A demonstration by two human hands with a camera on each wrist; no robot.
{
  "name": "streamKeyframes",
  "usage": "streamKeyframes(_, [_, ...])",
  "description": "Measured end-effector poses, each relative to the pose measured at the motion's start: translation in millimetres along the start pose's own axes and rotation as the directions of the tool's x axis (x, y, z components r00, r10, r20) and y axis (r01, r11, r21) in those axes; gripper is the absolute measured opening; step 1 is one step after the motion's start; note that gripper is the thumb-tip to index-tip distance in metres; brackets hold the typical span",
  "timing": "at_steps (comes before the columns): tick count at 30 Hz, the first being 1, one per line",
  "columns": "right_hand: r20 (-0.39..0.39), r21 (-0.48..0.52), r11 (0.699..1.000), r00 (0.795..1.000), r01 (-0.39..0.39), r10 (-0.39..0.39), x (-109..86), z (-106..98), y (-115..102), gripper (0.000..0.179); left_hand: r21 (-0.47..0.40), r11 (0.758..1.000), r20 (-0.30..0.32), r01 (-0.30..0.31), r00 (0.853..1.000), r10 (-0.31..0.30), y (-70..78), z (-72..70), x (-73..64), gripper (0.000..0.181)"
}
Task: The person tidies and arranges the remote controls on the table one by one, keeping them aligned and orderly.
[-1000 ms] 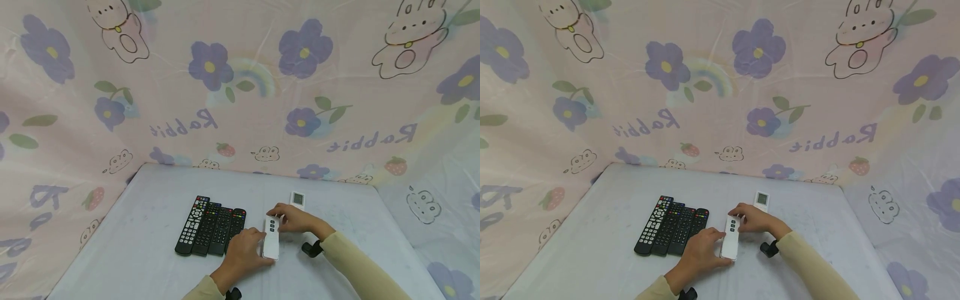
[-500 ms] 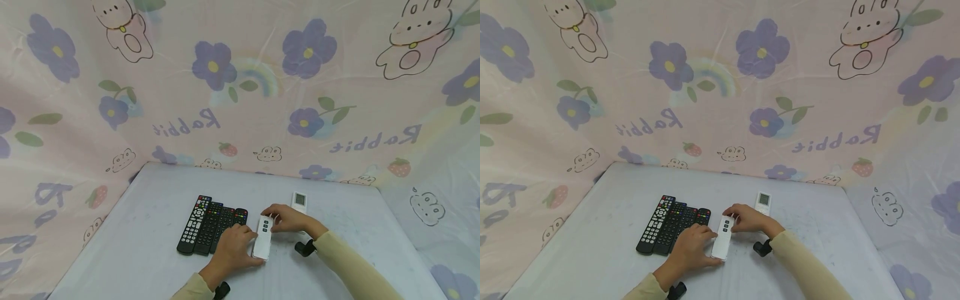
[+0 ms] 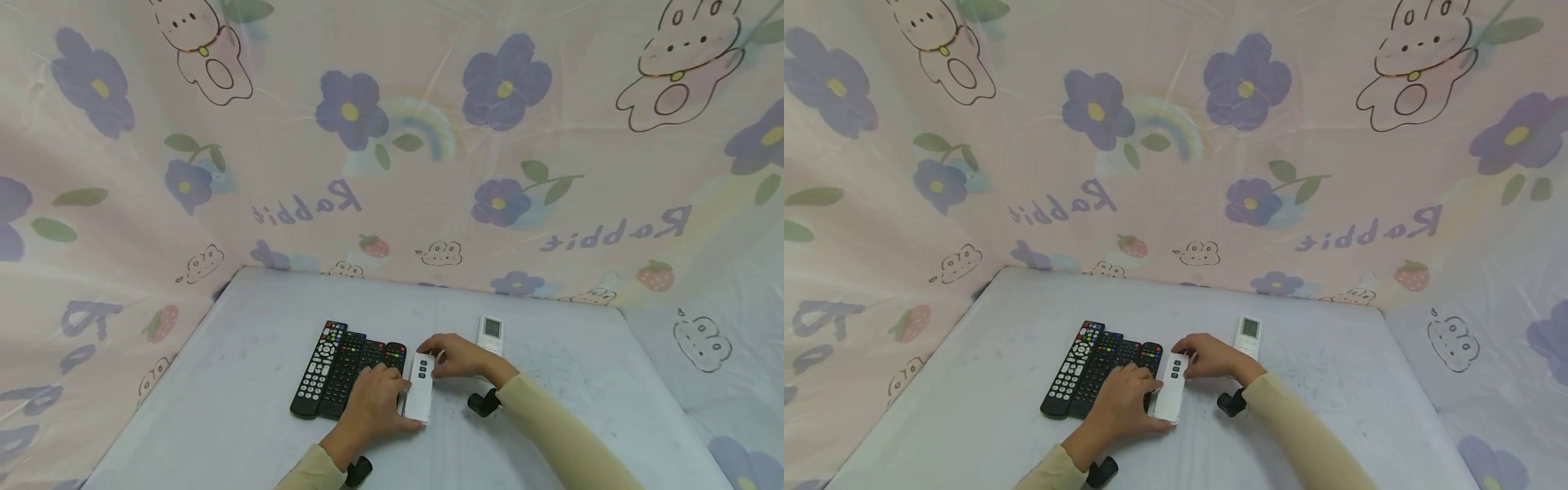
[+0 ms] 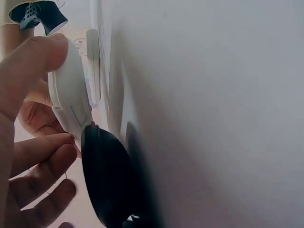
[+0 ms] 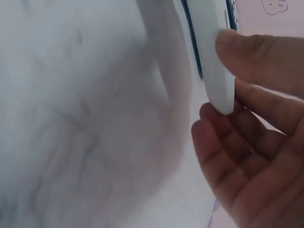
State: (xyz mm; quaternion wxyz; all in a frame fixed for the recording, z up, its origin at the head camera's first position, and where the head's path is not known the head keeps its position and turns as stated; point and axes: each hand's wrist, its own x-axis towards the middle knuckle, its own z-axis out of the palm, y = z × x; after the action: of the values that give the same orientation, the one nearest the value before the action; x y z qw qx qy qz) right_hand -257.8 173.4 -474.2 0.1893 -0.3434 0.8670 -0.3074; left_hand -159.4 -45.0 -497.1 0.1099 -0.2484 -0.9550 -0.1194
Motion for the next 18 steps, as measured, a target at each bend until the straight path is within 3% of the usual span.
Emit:
streamKeyframes(5, [0.002,-0.03,0.999,1.0,-0.026,0.026,7.0,2,0,0.047,0.039,0.999,-0.016,-0.033,0.999,0.033,-2.9,0.3,1.7,0.071])
streamKeyframes(18, [-0.004,-0.035,0.999,1.0,-0.027,0.026,18.3,7,4,0.047,0.083,0.995,-0.03,-0.047,0.998,0.049,-8.2,2.5,3.9,0.069])
